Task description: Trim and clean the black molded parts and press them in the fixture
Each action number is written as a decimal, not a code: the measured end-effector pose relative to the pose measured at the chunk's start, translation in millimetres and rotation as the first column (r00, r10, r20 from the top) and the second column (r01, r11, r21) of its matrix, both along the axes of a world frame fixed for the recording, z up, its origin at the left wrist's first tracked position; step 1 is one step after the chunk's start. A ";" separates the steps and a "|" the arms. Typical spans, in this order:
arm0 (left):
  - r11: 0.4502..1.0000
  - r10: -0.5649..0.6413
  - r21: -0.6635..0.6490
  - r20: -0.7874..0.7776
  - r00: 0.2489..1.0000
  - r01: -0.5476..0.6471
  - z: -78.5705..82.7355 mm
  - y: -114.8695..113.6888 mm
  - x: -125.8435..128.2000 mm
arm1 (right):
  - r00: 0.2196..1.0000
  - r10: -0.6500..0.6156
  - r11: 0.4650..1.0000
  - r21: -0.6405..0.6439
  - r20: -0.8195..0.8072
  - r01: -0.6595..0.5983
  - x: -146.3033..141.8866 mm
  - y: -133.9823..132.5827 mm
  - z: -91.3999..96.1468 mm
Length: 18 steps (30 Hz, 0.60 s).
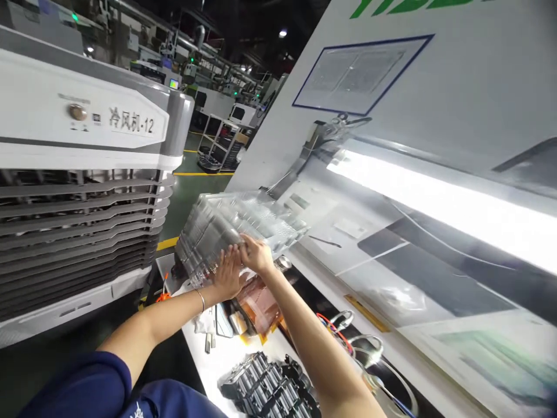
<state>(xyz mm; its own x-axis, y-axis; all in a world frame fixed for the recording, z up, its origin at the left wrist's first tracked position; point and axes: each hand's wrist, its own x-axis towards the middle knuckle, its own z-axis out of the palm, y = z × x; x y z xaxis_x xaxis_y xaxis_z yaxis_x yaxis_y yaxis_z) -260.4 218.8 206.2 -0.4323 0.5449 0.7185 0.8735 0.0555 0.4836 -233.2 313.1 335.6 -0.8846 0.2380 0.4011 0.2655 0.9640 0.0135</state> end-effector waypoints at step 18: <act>0.972 -0.070 0.219 -0.058 0.996 0.081 -44.5 35.3 0.7 | 0.977 0.087 0.992 -0.112 0.193 -0.066 4.1 19.2 56.2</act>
<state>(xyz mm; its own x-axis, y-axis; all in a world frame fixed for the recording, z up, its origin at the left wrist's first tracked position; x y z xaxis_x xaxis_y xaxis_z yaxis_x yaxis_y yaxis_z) -259.8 254.1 161.7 -0.3568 0.3998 0.8443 0.8944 -0.1148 0.4323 -229.1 332.4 391.8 -0.9609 0.1981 0.1937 0.1933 0.9802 -0.0436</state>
